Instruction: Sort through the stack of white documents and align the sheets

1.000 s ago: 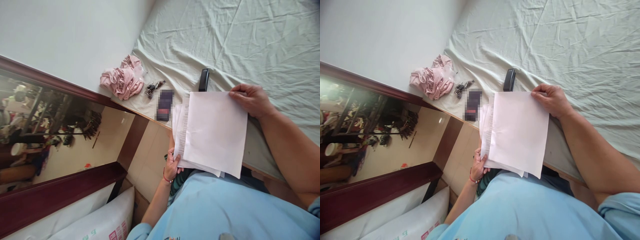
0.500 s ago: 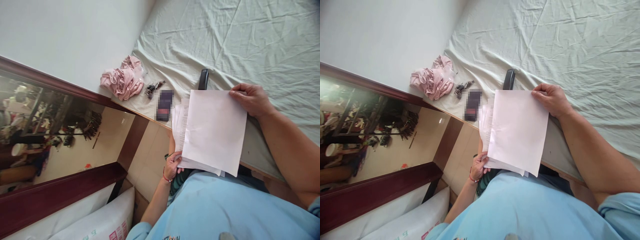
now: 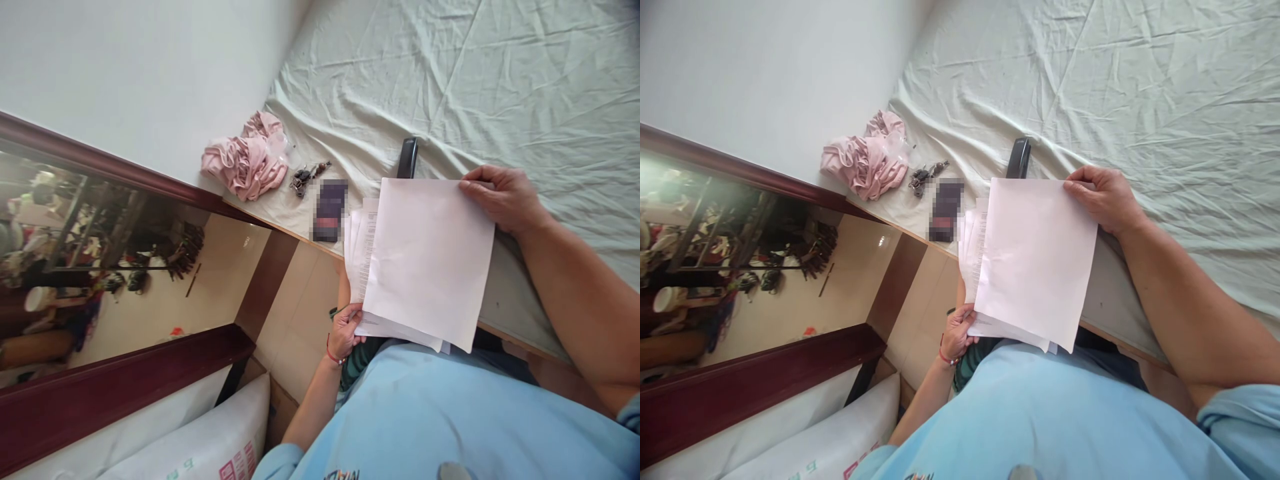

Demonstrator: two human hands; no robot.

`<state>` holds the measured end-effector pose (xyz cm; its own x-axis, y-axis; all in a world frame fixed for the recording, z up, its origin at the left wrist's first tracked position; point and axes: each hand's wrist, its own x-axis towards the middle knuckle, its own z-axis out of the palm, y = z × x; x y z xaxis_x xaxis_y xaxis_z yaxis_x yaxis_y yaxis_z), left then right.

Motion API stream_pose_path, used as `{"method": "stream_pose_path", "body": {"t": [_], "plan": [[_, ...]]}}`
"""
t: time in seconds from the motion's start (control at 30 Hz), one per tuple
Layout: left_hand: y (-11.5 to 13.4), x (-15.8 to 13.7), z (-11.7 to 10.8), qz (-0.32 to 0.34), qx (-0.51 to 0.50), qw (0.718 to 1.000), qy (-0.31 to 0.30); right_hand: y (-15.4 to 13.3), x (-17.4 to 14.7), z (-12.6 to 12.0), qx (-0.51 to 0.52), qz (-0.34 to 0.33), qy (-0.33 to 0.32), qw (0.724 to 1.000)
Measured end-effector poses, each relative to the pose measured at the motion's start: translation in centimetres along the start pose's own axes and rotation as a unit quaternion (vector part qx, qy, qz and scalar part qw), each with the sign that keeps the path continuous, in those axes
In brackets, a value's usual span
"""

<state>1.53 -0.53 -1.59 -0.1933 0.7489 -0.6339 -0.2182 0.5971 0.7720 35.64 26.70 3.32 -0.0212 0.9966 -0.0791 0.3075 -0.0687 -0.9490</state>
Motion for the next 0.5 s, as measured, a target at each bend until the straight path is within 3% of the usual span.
{"method": "stream_pose_path", "body": {"t": [0.27,0.5], "plan": [[-0.02,-0.07,-0.01,0.006,0.000,1.000,0.000,-0.37,-0.15,-0.09,-0.022,0.005,-0.004,1.000],[-0.17,0.04,-0.06,0.007,0.008,1.000,0.000,-0.69,-0.21,-0.15,0.027,0.027,-0.004,0.999]]}}
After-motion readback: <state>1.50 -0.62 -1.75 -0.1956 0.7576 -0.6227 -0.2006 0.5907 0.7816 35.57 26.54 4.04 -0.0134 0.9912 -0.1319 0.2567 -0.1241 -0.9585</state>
